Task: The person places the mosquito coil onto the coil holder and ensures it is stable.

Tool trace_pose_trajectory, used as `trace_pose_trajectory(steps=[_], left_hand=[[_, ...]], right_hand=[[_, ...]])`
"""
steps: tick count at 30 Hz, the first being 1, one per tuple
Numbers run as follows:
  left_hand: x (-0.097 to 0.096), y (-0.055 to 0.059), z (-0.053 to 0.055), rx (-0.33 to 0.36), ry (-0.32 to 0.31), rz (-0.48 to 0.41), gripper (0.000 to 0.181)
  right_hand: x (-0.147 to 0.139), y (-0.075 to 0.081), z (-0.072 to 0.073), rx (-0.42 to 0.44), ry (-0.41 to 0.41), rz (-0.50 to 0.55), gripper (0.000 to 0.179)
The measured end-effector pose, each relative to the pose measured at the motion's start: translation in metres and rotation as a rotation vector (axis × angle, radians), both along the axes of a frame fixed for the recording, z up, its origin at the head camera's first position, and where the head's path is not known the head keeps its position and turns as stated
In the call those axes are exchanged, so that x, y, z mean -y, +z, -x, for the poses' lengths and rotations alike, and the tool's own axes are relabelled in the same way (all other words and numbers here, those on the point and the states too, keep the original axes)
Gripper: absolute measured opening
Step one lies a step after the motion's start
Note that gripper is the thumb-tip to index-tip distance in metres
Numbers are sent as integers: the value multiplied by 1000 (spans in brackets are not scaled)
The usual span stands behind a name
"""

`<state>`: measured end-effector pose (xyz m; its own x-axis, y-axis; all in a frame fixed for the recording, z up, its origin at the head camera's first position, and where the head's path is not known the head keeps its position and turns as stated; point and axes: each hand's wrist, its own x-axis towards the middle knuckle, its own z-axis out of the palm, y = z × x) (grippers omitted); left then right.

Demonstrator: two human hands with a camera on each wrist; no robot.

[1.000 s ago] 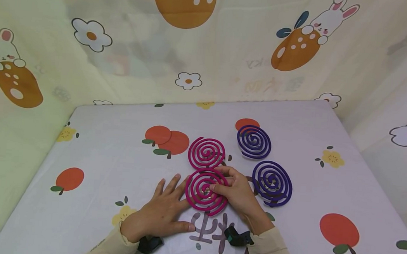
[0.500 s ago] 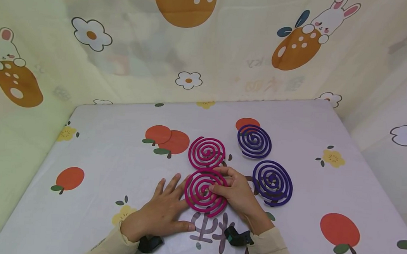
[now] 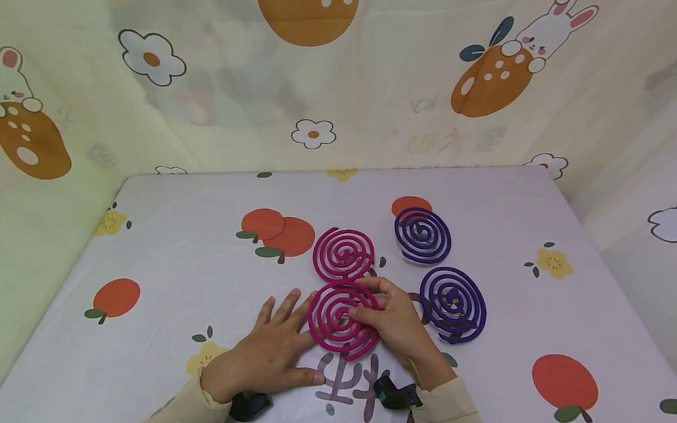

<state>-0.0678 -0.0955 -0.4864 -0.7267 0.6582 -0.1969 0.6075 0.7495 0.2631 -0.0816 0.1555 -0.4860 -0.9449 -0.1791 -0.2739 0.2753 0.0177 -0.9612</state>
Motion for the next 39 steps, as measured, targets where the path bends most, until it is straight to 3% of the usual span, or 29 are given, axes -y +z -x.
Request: trace_pose_trajectory(steps=[25, 39], left_hand=[[1, 1, -1, -2, -8, 0, 83], [1, 3, -2, -21, -2, -21, 82]], right_hand=[[0, 3, 0, 14, -32, 2, 59], [-1, 2, 0, 4, 3, -4, 59]])
